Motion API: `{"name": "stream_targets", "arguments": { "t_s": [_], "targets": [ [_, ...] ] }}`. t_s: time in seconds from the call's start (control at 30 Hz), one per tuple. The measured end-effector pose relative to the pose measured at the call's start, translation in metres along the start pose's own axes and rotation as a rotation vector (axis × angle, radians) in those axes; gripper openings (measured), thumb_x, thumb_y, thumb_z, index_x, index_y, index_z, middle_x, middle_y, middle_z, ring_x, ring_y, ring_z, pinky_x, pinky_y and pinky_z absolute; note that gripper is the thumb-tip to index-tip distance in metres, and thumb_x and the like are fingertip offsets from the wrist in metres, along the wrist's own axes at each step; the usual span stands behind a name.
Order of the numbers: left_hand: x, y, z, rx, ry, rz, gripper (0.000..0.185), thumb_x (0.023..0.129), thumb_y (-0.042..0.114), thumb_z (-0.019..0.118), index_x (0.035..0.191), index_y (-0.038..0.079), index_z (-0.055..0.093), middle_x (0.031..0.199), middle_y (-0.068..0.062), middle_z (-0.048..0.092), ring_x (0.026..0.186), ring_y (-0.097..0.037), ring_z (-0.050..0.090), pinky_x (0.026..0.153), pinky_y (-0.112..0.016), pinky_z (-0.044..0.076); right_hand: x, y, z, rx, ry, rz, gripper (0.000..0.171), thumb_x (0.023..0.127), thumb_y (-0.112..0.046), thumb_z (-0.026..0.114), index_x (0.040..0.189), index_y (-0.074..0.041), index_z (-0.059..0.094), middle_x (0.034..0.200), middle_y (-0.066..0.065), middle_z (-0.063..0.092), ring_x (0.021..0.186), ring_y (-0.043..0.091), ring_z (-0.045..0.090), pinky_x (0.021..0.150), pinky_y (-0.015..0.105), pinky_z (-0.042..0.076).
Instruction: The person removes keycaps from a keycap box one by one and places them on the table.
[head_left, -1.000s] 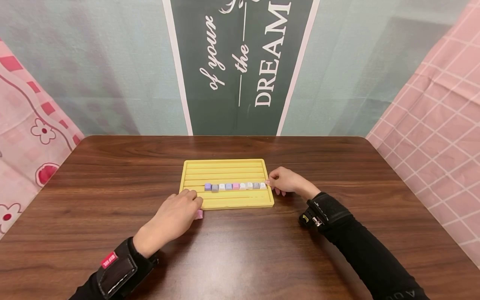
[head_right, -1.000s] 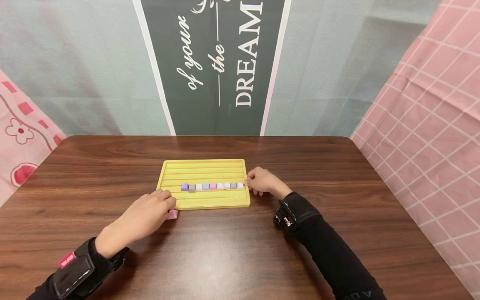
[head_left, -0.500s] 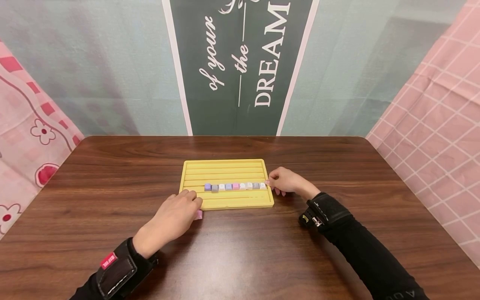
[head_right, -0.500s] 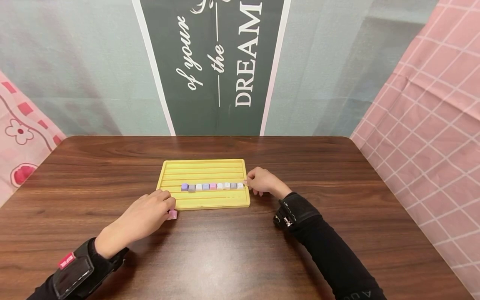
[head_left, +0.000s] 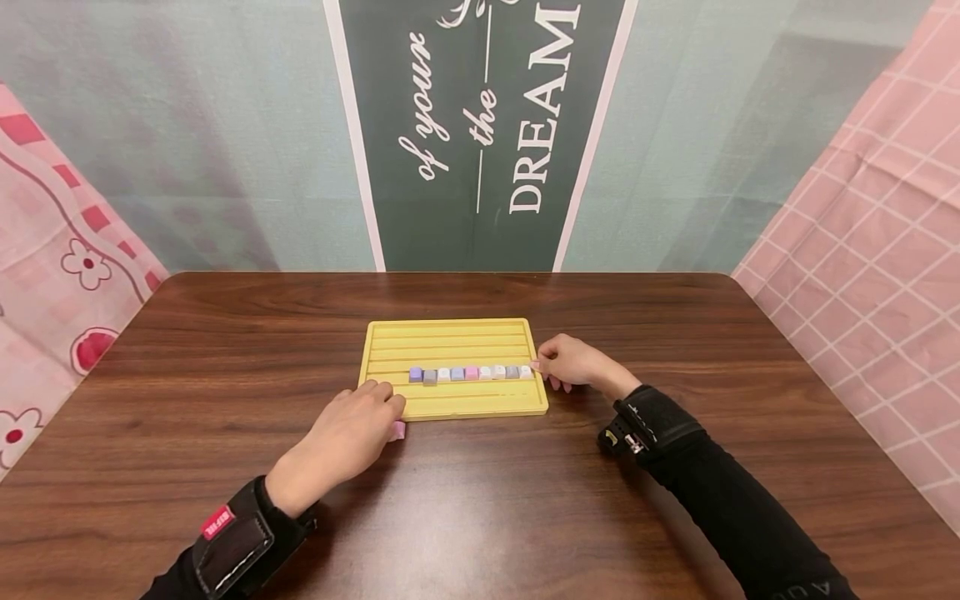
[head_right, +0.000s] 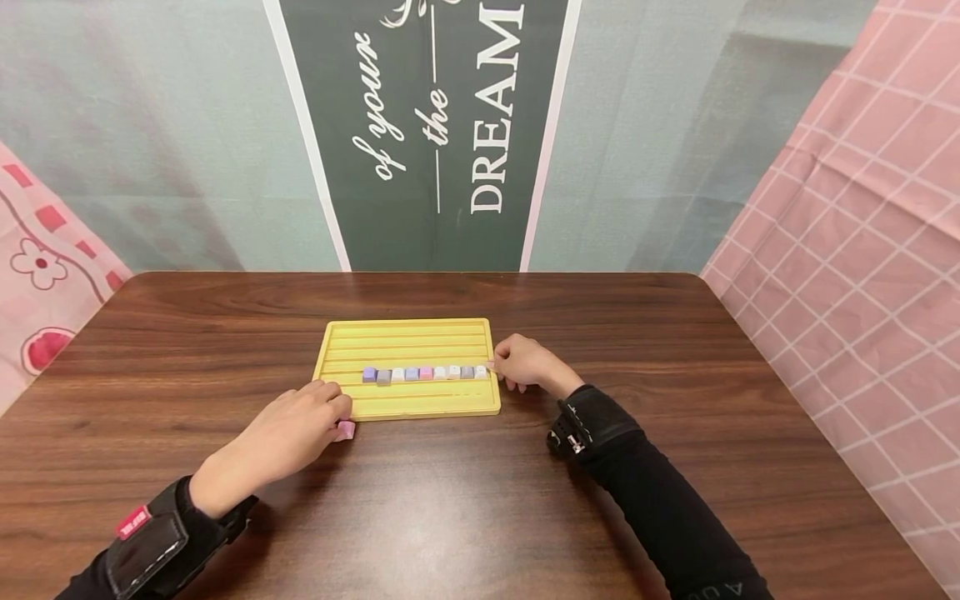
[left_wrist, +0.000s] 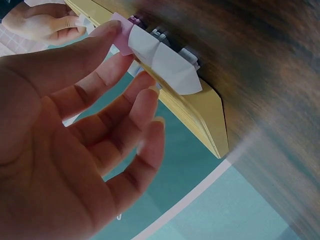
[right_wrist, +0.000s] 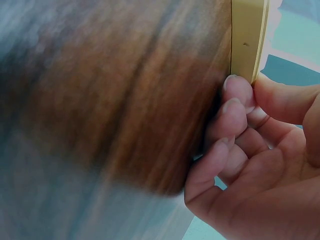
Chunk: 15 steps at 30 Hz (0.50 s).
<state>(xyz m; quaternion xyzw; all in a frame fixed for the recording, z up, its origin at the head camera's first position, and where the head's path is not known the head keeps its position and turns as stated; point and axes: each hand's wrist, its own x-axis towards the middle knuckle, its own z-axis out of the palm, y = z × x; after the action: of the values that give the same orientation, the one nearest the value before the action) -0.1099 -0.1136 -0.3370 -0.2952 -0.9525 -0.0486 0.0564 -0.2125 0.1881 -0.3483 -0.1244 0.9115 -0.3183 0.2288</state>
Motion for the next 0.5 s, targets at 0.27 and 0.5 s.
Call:
{"name": "stream_targets", "arguments": {
  "t_s": [0.27, 0.5],
  "targets": [
    [-0.0001, -0.0004, 0.0003, -0.002, 0.009, -0.001, 0.021, 0.079, 0.016, 0.073, 0.072, 0.008, 0.055, 0.071, -0.003, 0.049, 0.070, -0.022, 0.050, 0.056, -0.034, 0.039, 0.0006, 0.0012, 0.0000, -0.003, 0.000, 0.006, 0.032, 0.096, -0.016, 0.051, 0.066, -0.004, 0.052, 0.056, 0.005, 0.049, 0.045, 0.016, 0.044, 0.046, 0.026, 0.036],
    [-0.0004, -0.0003, 0.0004, -0.001, 0.017, 0.003, 0.021, 0.079, 0.015, 0.073, 0.072, 0.008, 0.055, 0.071, -0.002, 0.048, 0.070, -0.022, 0.050, 0.055, -0.034, 0.039, 0.0004, 0.0004, -0.0001, -0.006, 0.002, 0.010, 0.033, 0.096, -0.016, 0.051, 0.066, -0.004, 0.052, 0.056, 0.005, 0.050, 0.046, 0.016, 0.044, 0.047, 0.026, 0.036]
  ]
}}
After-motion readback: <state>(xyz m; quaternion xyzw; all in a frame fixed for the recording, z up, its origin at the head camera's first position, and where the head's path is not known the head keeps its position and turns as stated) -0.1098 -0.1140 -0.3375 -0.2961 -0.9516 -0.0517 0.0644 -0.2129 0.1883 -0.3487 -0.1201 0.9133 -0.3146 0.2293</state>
